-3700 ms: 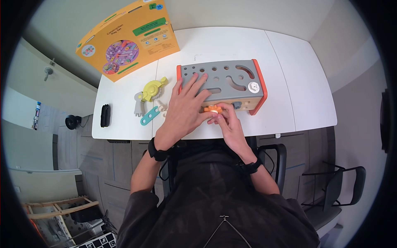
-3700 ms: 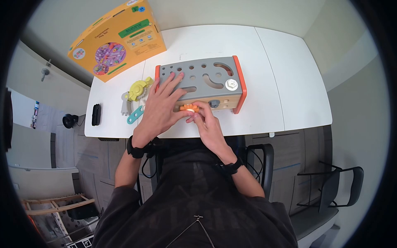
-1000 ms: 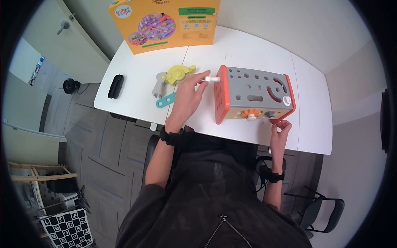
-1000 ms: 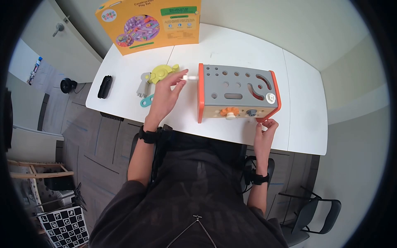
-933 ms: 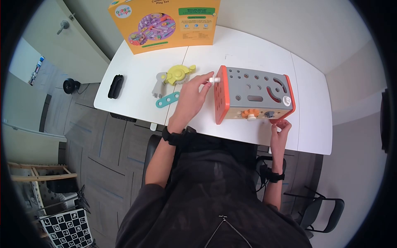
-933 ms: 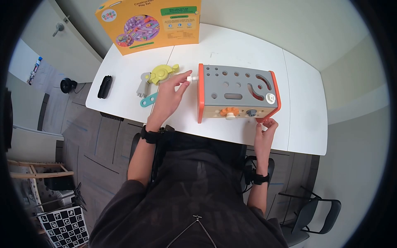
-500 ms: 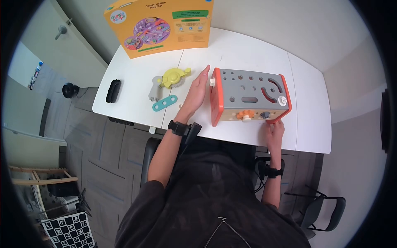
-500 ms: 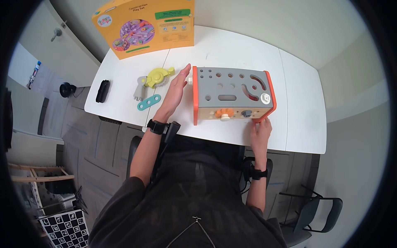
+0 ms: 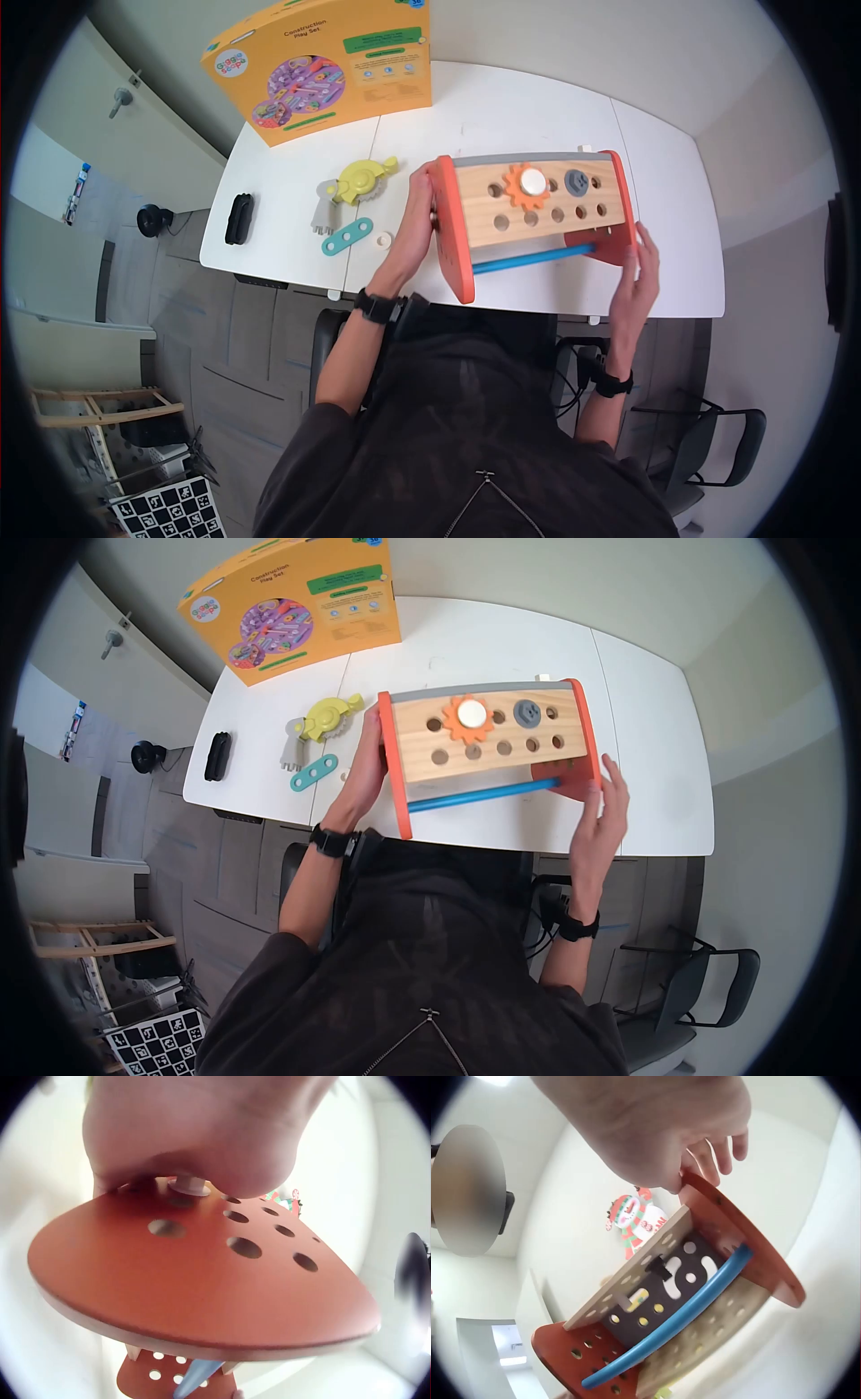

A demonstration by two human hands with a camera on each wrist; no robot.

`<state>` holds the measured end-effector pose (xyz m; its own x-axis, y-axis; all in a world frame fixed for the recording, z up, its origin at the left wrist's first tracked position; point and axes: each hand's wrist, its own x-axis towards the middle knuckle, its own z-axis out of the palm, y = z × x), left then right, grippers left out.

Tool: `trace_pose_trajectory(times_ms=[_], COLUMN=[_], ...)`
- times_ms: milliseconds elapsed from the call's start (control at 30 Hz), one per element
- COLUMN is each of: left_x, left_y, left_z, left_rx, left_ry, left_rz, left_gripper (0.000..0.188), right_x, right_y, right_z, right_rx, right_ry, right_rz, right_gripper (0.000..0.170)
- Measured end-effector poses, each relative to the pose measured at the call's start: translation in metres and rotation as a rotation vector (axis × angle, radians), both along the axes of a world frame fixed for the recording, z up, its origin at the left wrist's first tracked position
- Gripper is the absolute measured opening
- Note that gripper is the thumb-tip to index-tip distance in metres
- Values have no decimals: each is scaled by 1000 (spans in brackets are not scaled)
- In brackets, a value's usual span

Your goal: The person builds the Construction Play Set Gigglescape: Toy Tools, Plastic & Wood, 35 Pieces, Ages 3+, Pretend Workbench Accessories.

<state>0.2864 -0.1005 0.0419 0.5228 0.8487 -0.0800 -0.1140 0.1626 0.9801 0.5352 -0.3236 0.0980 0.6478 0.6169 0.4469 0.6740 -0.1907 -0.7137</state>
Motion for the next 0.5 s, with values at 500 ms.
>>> trace_pose_trajectory(times_ms=[500], left_x=[-60], left_y=[-60], left_z=[-9], left_rx=[-273], left_ry=[181], left_rz=[-332], left_gripper=[88], right_x=[-8], right_y=[10], right_z=[16], right_rx=[76], right_ry=[374], right_rz=[258], right_gripper=[52])
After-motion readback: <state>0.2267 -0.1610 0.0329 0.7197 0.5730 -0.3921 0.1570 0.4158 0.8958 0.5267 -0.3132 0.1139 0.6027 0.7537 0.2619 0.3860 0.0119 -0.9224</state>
